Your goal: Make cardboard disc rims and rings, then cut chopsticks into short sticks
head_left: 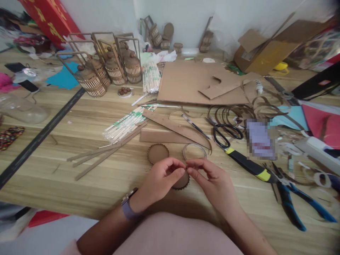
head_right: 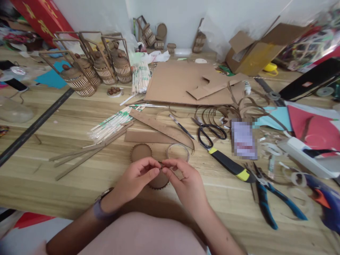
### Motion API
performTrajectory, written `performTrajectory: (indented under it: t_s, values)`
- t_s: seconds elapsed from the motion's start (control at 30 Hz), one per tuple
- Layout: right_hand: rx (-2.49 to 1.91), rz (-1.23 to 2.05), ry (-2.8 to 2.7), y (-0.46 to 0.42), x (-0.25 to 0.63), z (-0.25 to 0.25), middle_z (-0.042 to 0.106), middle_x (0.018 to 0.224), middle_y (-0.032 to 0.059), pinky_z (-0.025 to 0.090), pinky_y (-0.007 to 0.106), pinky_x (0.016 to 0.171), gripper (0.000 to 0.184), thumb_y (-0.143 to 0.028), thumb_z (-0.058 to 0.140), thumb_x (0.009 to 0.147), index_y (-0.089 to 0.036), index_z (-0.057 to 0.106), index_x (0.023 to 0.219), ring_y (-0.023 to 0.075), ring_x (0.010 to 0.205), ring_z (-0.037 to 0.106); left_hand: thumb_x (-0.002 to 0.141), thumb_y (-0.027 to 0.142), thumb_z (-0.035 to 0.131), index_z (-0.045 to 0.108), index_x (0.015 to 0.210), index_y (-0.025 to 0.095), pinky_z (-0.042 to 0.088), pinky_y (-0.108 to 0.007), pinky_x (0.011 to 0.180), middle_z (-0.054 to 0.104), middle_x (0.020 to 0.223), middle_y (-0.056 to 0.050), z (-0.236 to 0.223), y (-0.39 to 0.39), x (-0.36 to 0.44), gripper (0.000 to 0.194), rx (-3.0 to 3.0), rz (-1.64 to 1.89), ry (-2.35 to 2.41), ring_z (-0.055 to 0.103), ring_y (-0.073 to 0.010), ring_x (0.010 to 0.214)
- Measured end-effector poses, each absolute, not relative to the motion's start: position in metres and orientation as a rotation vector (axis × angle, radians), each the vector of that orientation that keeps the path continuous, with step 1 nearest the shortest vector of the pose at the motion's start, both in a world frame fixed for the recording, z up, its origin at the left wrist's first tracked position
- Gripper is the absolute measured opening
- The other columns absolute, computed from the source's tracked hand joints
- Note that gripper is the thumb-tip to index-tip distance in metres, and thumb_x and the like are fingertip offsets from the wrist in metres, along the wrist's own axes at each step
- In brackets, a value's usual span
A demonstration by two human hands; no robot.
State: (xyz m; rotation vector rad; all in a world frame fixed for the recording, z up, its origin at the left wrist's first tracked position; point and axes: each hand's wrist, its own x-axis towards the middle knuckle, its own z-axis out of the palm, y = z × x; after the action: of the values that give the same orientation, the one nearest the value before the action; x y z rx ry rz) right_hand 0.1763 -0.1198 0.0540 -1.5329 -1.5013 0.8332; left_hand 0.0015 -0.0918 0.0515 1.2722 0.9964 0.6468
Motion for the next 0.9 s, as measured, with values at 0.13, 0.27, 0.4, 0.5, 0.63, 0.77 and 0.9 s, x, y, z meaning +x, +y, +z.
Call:
performTrajectory:
  t_s: [0.13, 0.27, 0.4, 0.5, 0.63, 0.77, 0.9]
  values:
    - [-1.530, 0.746, -1.571, -0.120, 0.178, 0.055, 0.071, 0.070, -0.0007, 0.053, 0.027, 0.062, 0.010, -0.030, 0.065, 0.082, -0.024, 0.070, 0.076, 0.0168, 0.066, 0.066, 0.090, 0.033, 0.056, 0.068, 0.099, 0.015, 0.047, -0.027, 0.075, 0.071, 0.094, -0.005, 0.052, -0.089, 0.002, 0.024, 1.309, 0.627, 1.010, 0.063, -0.0175, 0.086]
    - [-1.504, 0.569, -1.661, -0.122, 0.179, 0.059, 0.071, 0.072, -0.0014, 0.052, 0.026, 0.063, 0.010, -0.026, 0.062, 0.086, -0.025, 0.068, 0.078, 0.0159, 0.066, 0.065, 0.091, 0.030, 0.053, 0.068, 0.112, 0.016, 0.048, -0.028, 0.083, 0.072, 0.103, -0.006, 0.050, -0.087, 0.002, 0.029, 1.278, 0.667, 0.999, 0.064, -0.0184, 0.093]
    - [-1.461, 0.486, -1.726, -0.123, 0.178, 0.060, 0.072, 0.075, -0.0016, 0.052, 0.025, 0.063, 0.011, -0.024, 0.059, 0.090, -0.025, 0.067, 0.082, 0.0154, 0.069, 0.067, 0.091, 0.029, 0.051, 0.066, 0.121, 0.015, 0.049, -0.028, 0.079, 0.072, 0.099, -0.006, 0.047, -0.087, 0.002, 0.036, 1.230, 0.671, 0.966, 0.063, -0.0168, 0.085]
    - [-1.463, 0.402, -1.753, -0.123, 0.177, 0.058, 0.072, 0.076, -0.0012, 0.052, 0.026, 0.062, 0.012, -0.023, 0.056, 0.092, -0.024, 0.067, 0.085, 0.0152, 0.069, 0.068, 0.092, 0.030, 0.051, 0.067, 0.120, 0.013, 0.048, -0.028, 0.076, 0.071, 0.093, -0.007, 0.048, -0.088, 0.004, 0.036, 1.247, 0.639, 0.928, 0.062, -0.0173, 0.084]
    - [-1.477, 0.220, -1.802, -0.122, 0.177, 0.054, 0.071, 0.074, 0.0002, 0.052, 0.027, 0.060, 0.012, -0.024, 0.055, 0.094, -0.023, 0.065, 0.087, 0.0161, 0.068, 0.067, 0.093, 0.028, 0.051, 0.067, 0.121, 0.011, 0.048, -0.028, 0.079, 0.069, 0.095, -0.008, 0.052, -0.091, 0.005, 0.036, 1.277, 0.664, 0.897, 0.062, -0.0172, 0.086]
    - [-1.459, 0.053, -1.839, -0.123, 0.178, 0.051, 0.068, 0.075, 0.0016, 0.051, 0.028, 0.061, 0.009, -0.021, 0.056, 0.094, -0.022, 0.062, 0.088, 0.0162, 0.069, 0.065, 0.095, 0.027, 0.051, 0.067, 0.123, 0.013, 0.049, -0.028, 0.080, 0.066, 0.101, -0.009, 0.054, -0.096, 0.007, 0.035, 1.321, 0.728, 0.832, 0.061, -0.0164, 0.087]
    - [-1.446, -0.044, -1.855, -0.123, 0.180, 0.050, 0.069, 0.080, 0.0031, 0.050, 0.030, 0.067, 0.007, -0.017, 0.055, 0.094, -0.022, 0.060, 0.092, 0.0171, 0.075, 0.065, 0.096, 0.029, 0.052, 0.060, 0.133, 0.016, 0.048, -0.028, 0.079, 0.063, 0.099, -0.008, 0.049, -0.102, 0.008, 0.040, 1.285, 0.727, 0.723, 0.058, -0.0153, 0.085]
